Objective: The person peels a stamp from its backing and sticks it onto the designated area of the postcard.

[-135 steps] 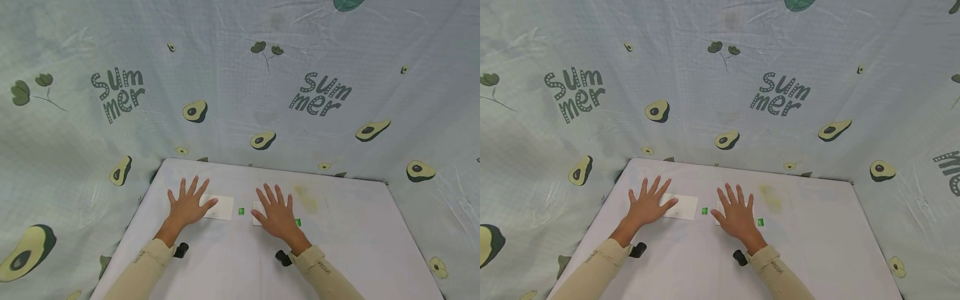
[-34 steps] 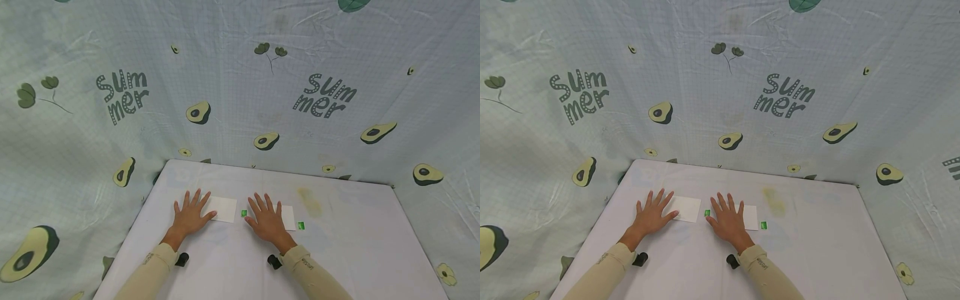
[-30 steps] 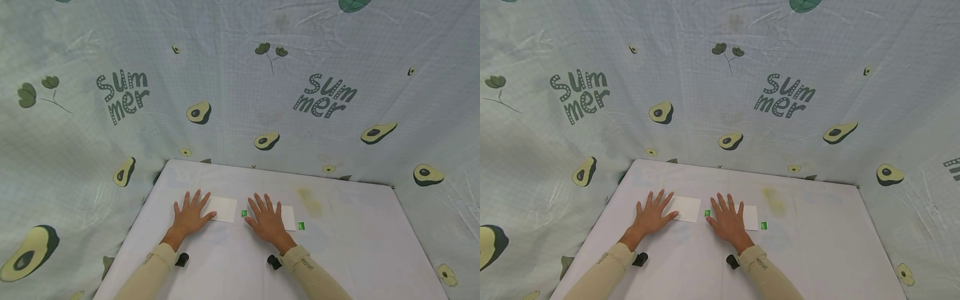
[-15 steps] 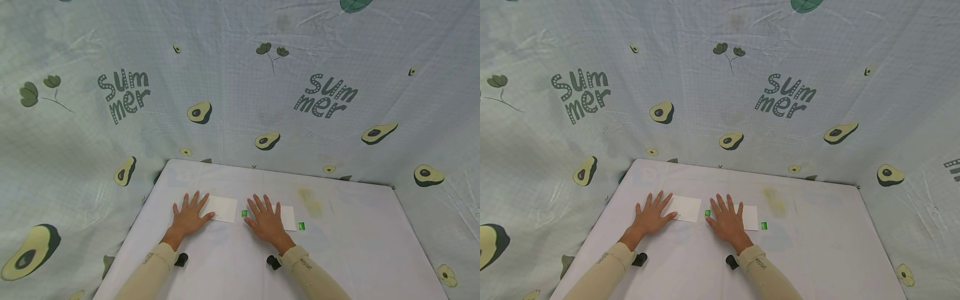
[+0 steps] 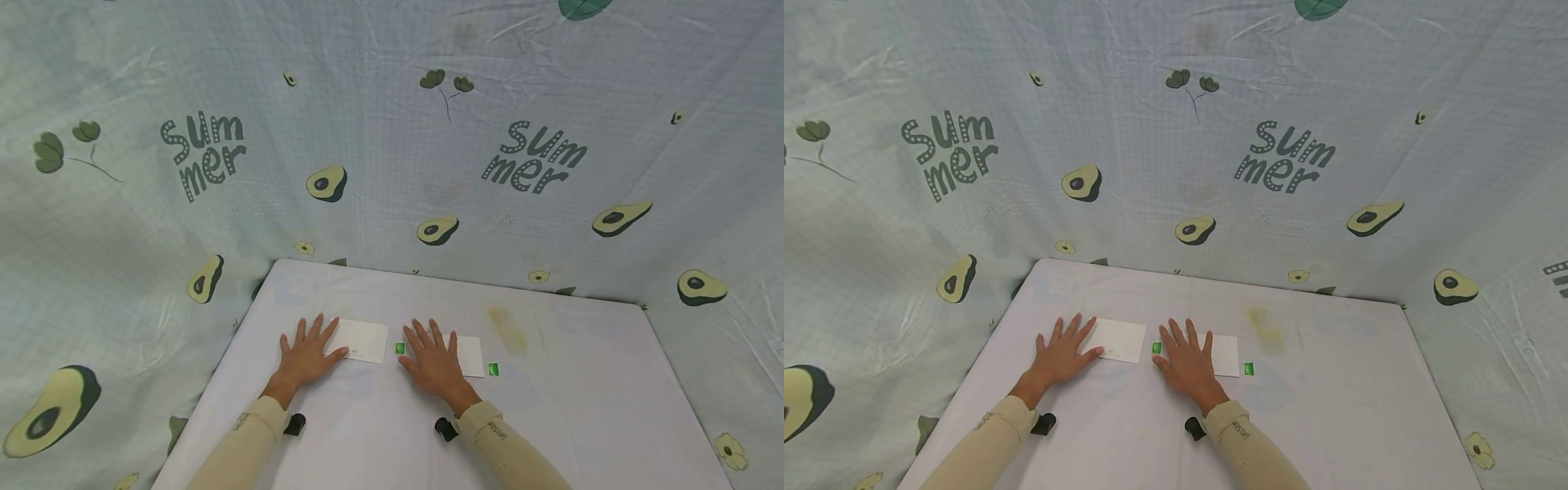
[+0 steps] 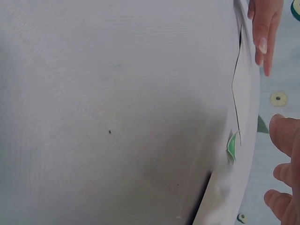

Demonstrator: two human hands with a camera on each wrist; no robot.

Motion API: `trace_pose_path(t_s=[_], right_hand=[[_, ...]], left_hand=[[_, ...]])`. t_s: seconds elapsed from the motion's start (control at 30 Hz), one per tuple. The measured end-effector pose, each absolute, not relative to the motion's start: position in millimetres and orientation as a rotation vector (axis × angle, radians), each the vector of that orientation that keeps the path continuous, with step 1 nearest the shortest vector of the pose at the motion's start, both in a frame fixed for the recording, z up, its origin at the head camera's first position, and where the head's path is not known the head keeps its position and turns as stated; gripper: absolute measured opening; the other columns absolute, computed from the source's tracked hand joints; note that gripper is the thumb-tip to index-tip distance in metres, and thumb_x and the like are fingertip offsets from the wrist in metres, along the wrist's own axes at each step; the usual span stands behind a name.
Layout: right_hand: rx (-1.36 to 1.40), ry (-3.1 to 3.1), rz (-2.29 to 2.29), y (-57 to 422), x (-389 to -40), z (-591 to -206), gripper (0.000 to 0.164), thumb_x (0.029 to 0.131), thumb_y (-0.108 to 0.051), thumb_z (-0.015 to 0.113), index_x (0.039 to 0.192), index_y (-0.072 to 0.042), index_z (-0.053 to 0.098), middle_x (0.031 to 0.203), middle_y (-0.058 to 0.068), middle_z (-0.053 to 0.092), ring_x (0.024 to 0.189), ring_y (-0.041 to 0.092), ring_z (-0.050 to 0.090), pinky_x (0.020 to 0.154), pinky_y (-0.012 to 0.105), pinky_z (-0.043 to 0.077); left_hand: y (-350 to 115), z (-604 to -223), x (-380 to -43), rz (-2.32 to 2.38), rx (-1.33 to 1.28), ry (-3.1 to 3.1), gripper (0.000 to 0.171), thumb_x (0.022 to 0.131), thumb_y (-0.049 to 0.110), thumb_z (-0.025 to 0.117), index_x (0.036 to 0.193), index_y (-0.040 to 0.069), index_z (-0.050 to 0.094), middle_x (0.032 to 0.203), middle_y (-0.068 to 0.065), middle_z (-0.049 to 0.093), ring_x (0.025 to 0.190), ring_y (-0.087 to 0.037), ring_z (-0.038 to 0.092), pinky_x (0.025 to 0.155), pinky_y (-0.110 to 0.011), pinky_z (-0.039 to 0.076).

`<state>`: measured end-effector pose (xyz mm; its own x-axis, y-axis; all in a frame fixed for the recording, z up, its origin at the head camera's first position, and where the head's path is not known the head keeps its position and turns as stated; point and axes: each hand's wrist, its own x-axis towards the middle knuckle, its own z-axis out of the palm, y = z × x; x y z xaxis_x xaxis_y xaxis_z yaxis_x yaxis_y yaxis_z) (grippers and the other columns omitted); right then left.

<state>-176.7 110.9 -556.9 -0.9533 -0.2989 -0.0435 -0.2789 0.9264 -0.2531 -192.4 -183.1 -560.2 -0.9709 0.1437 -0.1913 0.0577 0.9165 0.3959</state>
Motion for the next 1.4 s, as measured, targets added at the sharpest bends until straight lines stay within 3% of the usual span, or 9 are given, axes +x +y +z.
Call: trace_pose_path(t_s=[0.8,1.4], right_hand=[[-0.463,3.011,-0.375,107,-177,-563,0.066,0.104,-0.05,0.058,0.16,-0.019,0.043,0.17,0.006,0.038,0.16,0.04,0.027,0.122,0.077,0.019],[-0.456,2.968,-0.355,103,-181,-570,0.065,0.103,-0.051,0.059,0.159,-0.021,0.045,0.168,0.0,0.042,0.161,0.036,0.026,0.124,0.076,0.017]], left_hand=[[-191,-567,-194,0.536,0.165,2.875,0.08,0.101,0.061,0.053,0.166,0.02,0.03,0.175,-0.02,0.016,0.159,-0.056,0.005,0.117,-0.086,0.002],[-190,-569,-192,0.512,0.148,2.859,0.079,0.102,0.06,0.055,0.164,0.019,0.033,0.175,-0.019,0.014,0.16,-0.054,0.002,0.118,-0.085,0.0]])
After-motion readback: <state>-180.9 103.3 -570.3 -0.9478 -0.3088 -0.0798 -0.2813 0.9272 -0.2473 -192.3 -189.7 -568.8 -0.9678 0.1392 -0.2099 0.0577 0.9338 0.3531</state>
